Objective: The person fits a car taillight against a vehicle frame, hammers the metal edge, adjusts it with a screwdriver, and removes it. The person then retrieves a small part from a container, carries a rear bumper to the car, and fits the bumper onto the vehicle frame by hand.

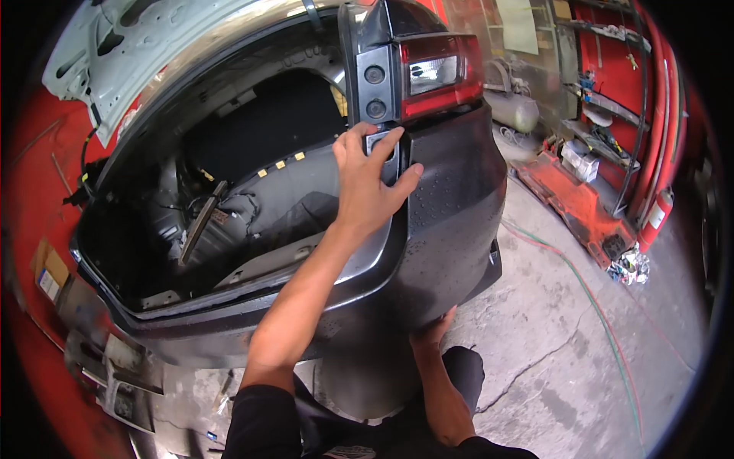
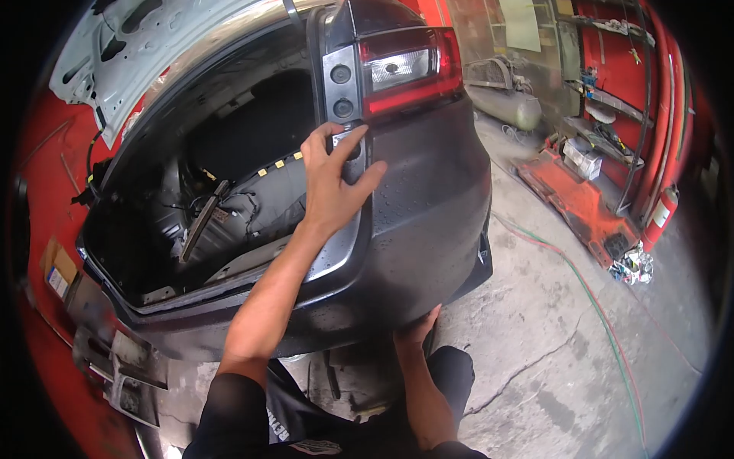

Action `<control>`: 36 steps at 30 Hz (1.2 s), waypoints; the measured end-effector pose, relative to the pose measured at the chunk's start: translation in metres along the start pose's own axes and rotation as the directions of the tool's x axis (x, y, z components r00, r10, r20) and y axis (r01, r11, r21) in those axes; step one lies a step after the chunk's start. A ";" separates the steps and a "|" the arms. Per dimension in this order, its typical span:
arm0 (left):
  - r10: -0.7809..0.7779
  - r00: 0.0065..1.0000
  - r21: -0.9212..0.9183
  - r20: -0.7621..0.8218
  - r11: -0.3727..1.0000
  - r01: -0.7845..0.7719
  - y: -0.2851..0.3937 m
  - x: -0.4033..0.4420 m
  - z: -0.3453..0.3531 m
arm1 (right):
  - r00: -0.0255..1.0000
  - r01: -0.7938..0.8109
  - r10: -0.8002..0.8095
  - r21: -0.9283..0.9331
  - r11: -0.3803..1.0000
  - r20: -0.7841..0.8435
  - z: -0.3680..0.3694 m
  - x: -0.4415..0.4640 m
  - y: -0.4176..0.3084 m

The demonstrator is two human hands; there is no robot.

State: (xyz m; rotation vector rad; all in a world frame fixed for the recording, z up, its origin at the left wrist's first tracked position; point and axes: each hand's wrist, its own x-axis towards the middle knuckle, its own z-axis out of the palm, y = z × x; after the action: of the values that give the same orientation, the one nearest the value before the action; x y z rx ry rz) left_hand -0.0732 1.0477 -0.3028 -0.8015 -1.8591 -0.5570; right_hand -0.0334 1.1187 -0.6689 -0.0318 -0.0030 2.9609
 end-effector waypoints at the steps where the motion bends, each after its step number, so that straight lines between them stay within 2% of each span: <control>1: -0.008 1.000 -0.032 -0.002 0.999 0.008 -0.002 -0.001 0.000 | 1.000 0.003 -0.003 -0.007 1.000 0.019 -0.002 -0.001 0.000; 3: -0.024 1.000 -0.092 -0.011 0.996 0.023 -0.007 -0.002 -0.001 | 0.998 0.007 -0.005 -0.023 1.000 0.065 0.003 0.000 0.000; 6: 0.006 1.000 -0.151 -0.019 0.989 -0.009 -0.016 -0.004 -0.003 | 1.000 -0.010 0.010 0.002 1.000 0.025 0.017 -0.009 -0.003; 12: 0.074 0.997 -0.166 0.011 0.984 -0.071 -0.021 -0.004 -0.007 | 0.991 0.109 -0.094 -0.188 0.976 0.090 0.011 -0.009 -0.002; 15: 0.041 0.999 -0.178 0.006 0.983 -0.039 -0.024 -0.004 -0.007 | 0.999 0.022 -0.019 -0.087 0.996 0.034 0.018 -0.011 -0.004; 18: -0.004 0.999 -0.098 -0.053 0.995 -0.001 -0.012 -0.001 -0.001 | 0.999 0.032 -0.031 -0.099 0.995 0.018 0.019 -0.006 -0.004; 21: -0.042 0.997 -0.127 -0.070 0.991 0.033 -0.010 0.000 0.000 | 0.999 0.036 -0.034 -0.073 0.997 0.039 0.021 -0.006 -0.004; 24: 0.003 1.000 -0.150 -0.025 0.989 -0.007 -0.020 -0.002 -0.004 | 0.999 -0.022 0.020 0.047 0.999 0.051 0.016 0.000 -0.004; 27: -0.016 1.000 -0.224 -0.018 0.975 0.012 -0.025 0.002 -0.007 | 0.991 0.104 -0.092 -0.138 0.985 0.097 0.009 0.004 0.001; 33: -0.024 1.000 -0.260 -0.015 0.965 0.019 -0.030 0.002 -0.007 | 0.991 -0.056 0.057 -0.014 0.998 0.120 0.004 0.008 0.001; 36: -0.033 0.999 -0.240 -0.035 0.971 0.024 -0.027 0.001 -0.004 | 0.992 -0.046 0.063 -0.145 0.988 0.113 0.010 0.002 -0.003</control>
State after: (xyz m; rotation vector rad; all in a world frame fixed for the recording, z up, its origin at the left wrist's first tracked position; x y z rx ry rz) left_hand -0.0904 1.0268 -0.3012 -0.9162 -1.7914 -0.8208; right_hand -0.0346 1.1221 -0.6593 0.1252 -0.2327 3.0065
